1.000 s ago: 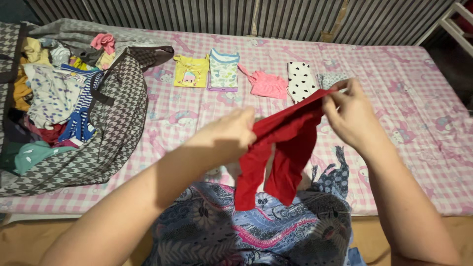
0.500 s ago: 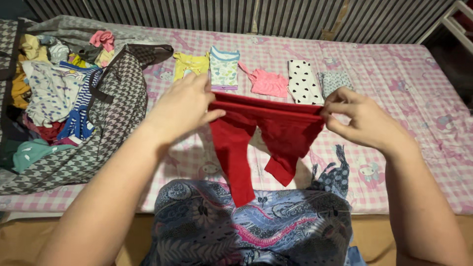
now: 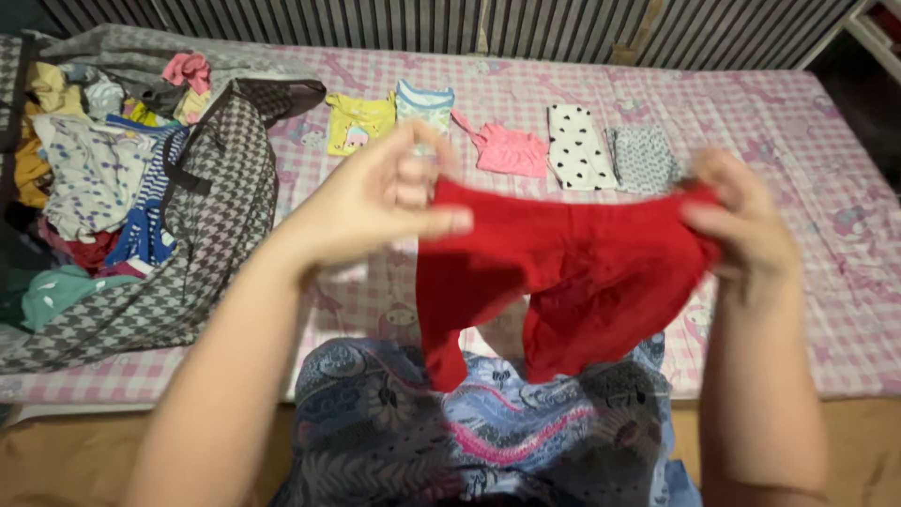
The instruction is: The person folds several small garments, including shirts and pants, one at a time on a pink checkered bedsheet. Each item is smoothed, folded into a compact rectangle, and placed in a growing stack on the bed.
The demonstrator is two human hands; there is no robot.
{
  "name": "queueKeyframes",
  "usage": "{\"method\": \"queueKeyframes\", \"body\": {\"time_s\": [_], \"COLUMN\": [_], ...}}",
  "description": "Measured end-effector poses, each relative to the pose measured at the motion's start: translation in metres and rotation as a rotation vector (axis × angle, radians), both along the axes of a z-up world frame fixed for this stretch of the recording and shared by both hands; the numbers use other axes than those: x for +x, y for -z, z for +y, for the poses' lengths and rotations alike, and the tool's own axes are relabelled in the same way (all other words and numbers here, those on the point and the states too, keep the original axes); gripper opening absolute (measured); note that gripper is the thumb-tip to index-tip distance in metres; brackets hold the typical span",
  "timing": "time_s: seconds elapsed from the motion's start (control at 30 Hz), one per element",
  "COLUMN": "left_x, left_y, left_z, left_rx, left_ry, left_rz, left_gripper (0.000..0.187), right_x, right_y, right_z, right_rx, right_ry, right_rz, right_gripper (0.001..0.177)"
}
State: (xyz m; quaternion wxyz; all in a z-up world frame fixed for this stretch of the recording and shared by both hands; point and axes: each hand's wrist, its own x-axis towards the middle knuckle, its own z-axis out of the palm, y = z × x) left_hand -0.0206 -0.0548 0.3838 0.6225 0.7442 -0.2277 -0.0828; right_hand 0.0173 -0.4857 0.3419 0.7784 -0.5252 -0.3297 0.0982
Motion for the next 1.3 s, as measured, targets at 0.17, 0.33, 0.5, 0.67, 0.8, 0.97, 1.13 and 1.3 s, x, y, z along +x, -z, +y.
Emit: {"method": "queueKeyframes", "body": {"time_s": [0.17,0.33,0.5,0.67,0.8,0.97,1.13,1.3], "left_x": [0.048,0.049,0.031,0.022,0.027,0.023,0.009,0.000], "left_y": [0.037,0.072,0.050,0.021,0.008,-0.006,-0.027,-0.021], "left_z": [-0.053,-0.108,-0.110,-0.093,-0.099,-0.106,-0.084,-0.044], "left_rx": [-0.283,-0.413,-0.419,0.279,0.345,0.406,0.268,0.188], "left_ry": [-0.306,-0.097,-0.017,-0.483,-0.224,-0.239,-0.284,-0.393], "left_rz": [0.061,-0.206,-0.190,-1.195,-0.847,-0.823,-0.855,-0.672], "left_gripper": [0.040,0.040,0.048,0.055,0.042,0.034,0.039,0.040], "right_x": [0.019,-0.010,-0.014,-0.011,-0.004,-0.008,-0.024,-0.023], "right_y": [0.011,0.011,-0.003,-0.006,0.006,0.061,0.145,0.207], "right_z": [0.073,0.123,0.132,0.127,0.123,0.101,0.086,0.091], "right_rx": [-0.523,-0.416,-0.273,-0.095,0.073,-0.063,-0.820,-0.793], "right_ry": [0.804,0.733,0.640,0.414,0.435,0.500,0.365,0.264], "right_rz": [-0.075,-0.210,-0.271,-0.062,-0.101,-0.167,-0.439,0.050], "right_gripper": [0.023,0.023,0.018,0.019,0.021,0.027,0.032,0.018]}}
